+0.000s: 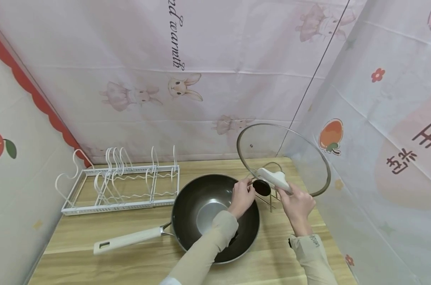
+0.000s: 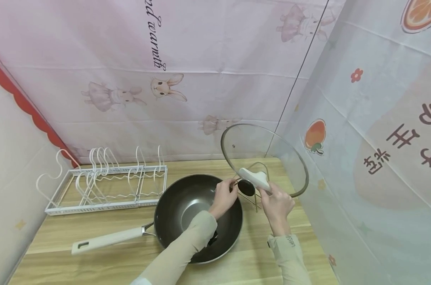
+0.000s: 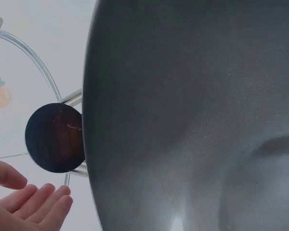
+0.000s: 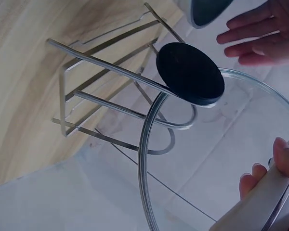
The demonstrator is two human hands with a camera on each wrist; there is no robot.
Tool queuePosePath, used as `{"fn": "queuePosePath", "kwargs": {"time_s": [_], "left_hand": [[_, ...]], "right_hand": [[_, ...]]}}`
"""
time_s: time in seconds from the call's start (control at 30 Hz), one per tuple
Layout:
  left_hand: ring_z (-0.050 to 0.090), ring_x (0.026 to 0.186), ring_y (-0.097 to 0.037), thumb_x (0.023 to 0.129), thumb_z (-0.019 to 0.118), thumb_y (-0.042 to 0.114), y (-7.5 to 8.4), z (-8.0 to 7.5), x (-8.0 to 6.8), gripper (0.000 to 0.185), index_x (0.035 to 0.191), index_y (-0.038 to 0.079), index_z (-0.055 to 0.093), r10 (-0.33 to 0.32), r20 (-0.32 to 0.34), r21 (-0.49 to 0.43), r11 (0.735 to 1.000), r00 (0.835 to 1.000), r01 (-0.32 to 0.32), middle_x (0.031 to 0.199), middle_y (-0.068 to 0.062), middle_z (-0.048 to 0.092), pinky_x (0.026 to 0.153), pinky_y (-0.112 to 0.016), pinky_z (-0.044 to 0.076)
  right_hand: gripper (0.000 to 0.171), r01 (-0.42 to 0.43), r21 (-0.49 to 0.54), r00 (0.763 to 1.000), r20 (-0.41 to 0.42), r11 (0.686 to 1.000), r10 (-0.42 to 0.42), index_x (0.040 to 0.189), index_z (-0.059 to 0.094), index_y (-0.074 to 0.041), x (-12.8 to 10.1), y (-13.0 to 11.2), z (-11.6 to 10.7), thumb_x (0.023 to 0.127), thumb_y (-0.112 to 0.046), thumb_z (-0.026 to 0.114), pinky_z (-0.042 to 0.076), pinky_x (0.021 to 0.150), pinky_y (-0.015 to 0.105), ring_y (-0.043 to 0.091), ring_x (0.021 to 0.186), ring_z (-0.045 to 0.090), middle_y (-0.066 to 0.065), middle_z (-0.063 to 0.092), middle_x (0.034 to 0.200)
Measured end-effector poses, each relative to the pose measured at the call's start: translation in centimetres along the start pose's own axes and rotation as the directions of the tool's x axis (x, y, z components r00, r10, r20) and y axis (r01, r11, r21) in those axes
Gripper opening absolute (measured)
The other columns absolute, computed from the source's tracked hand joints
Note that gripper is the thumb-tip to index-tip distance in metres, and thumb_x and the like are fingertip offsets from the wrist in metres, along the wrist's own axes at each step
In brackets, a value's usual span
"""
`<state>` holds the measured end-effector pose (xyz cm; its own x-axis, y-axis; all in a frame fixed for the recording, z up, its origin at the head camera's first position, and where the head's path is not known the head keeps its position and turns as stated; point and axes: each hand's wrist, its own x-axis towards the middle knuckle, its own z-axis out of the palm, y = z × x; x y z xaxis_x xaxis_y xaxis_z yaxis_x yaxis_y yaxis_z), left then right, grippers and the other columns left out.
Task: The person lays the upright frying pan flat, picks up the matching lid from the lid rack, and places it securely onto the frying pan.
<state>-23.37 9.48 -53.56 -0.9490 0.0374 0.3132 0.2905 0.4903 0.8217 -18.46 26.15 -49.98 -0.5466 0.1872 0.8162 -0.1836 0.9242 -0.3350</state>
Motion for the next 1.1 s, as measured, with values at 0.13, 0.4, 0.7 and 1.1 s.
{"fn": "queuePosePath", "kwargs": {"time_s": [0.13, 0.4, 0.7, 1.1], "left_hand": [[0.068, 0.087, -0.024, 0.084, 0.059, 0.003, 0.3, -1.0, -0.4, 0.026, 0.106, 0.002, 0.073, -0.004, 0.009, 0.000, 1.000, 1.000, 0.004, 0.099, -0.011, 0.072, 0.074, -0.035, 0.056], [0.068, 0.101, -0.028, 0.089, 0.058, 0.012, 1.6, -3.3, -1.4, 0.031, 0.117, 0.005, 0.070, 0.067, 0.073, 0.132, 0.988, 0.995, -0.076, 0.112, -0.009, 0.070, 0.080, -0.041, 0.058], [0.065, 0.108, -0.028, 0.091, 0.059, 0.015, 2.3, -6.6, -3.3, 0.036, 0.125, 0.004, 0.066, 0.101, 0.120, 0.187, 0.975, 0.988, -0.122, 0.120, -0.010, 0.067, 0.088, -0.040, 0.056], [0.063, 0.111, -0.029, 0.089, 0.062, 0.016, 2.2, -9.9, -6.2, 0.035, 0.122, 0.002, 0.065, 0.174, 0.080, 0.226, 0.956, 0.981, -0.188, 0.121, -0.012, 0.065, 0.092, -0.041, 0.054]], "right_hand": [[0.034, 0.011, 0.008, 0.999, -0.047, 1.000, -0.011, 0.087, 0.076, -0.003, 0.6, -0.5, -0.4, 0.063, -0.024, 0.090, 0.030, 0.035, 0.047, 0.039, 0.044, 0.057, 0.019, 0.070, 0.068], [0.030, 0.060, 0.039, 0.988, -0.144, 0.997, -0.053, 0.084, 0.077, -0.004, 1.9, -1.7, -1.6, 0.067, -0.027, 0.088, 0.034, 0.035, 0.050, 0.038, 0.047, 0.061, 0.016, 0.071, 0.070], [0.028, 0.090, 0.076, 0.983, -0.166, 0.993, -0.077, 0.086, 0.078, -0.005, 2.2, -3.6, -3.4, 0.065, -0.021, 0.089, 0.045, 0.042, 0.049, 0.034, 0.052, 0.066, 0.013, 0.073, 0.075], [0.027, 0.110, 0.158, 0.985, -0.149, 0.981, -0.087, 0.081, 0.077, -0.003, 0.9, -6.1, -5.7, 0.066, -0.024, 0.087, 0.047, 0.045, 0.046, 0.033, 0.055, 0.068, 0.011, 0.074, 0.076]]}}
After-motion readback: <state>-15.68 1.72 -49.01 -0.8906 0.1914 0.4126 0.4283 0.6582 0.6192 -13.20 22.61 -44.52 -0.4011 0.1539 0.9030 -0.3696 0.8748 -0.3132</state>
